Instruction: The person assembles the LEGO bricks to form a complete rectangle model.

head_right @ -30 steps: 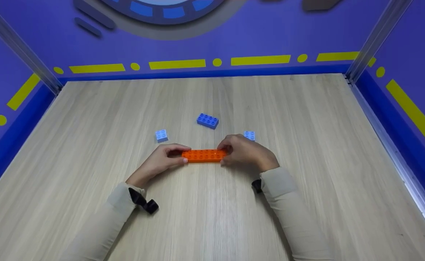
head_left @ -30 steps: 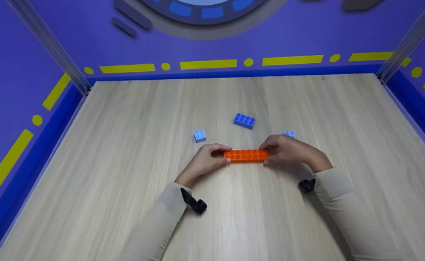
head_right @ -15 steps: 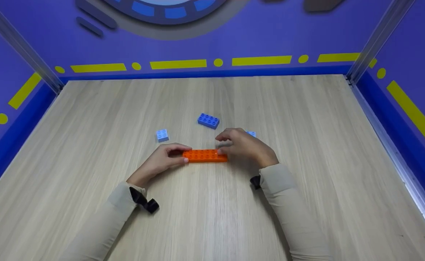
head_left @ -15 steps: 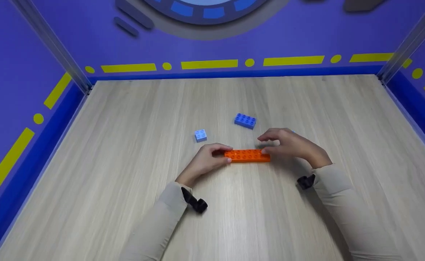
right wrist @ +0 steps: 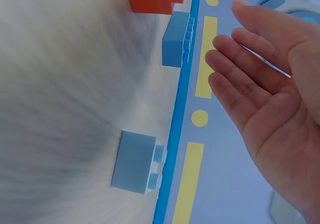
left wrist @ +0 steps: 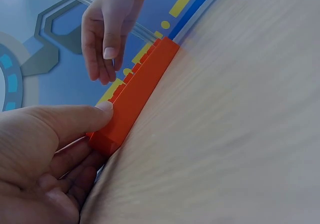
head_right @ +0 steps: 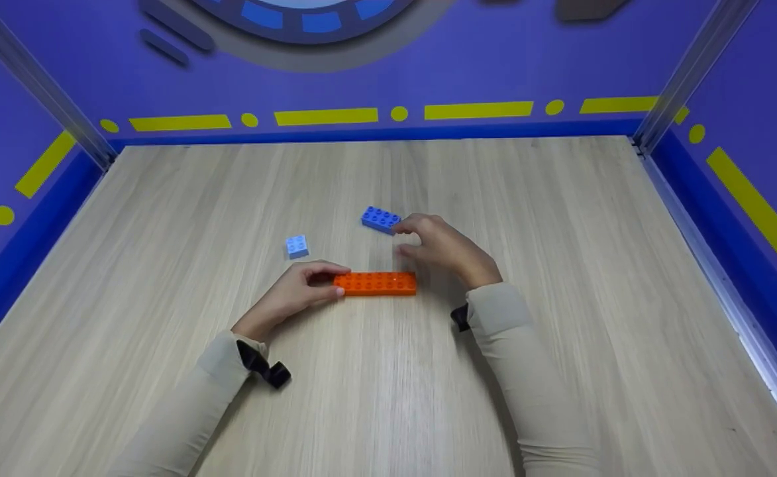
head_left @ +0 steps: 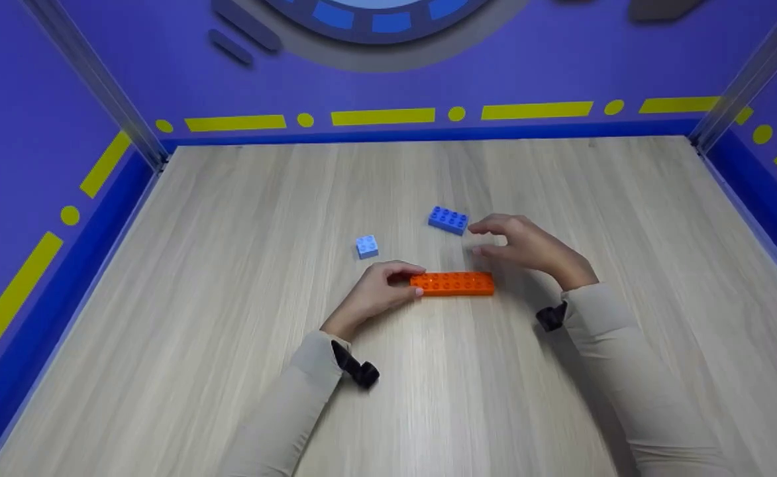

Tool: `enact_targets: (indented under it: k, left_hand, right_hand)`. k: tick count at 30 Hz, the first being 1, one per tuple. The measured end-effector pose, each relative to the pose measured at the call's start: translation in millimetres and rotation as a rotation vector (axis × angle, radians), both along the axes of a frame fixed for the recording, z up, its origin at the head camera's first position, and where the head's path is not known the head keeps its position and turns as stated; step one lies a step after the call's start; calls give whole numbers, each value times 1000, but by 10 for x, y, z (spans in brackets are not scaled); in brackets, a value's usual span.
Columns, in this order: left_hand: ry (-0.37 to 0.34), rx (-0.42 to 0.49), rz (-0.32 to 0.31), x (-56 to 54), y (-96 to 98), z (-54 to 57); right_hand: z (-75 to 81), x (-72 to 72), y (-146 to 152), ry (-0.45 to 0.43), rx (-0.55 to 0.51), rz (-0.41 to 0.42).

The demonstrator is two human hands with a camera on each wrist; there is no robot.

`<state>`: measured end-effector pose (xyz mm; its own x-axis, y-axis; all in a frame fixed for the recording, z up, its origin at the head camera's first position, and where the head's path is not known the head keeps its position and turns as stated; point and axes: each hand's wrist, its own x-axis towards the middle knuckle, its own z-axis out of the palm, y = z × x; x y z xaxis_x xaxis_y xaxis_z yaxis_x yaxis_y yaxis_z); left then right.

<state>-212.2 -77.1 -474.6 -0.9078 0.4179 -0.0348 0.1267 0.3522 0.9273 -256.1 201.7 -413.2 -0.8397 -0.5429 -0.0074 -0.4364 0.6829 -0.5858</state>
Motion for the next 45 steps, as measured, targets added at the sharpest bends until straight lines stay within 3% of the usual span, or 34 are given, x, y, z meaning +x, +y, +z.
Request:
enact_targets:
  k: [6, 14, 30, 45]
  left_hand:
    - [9, -14, 1, -1, 1, 4]
    - [3, -20, -5, -3, -6, -1]
    - [13, -24, -5, -11, -7, -7]
    - [5, -42, 0, -20, -3, -15]
  right_hand:
    - [-1, -75, -32, 9, -1, -4]
    - [4, -157, -63, -64, 30, -53]
    - [-17, -333, -181, -101, 82, -85]
    - [-79, -482, -281, -201, 112, -173]
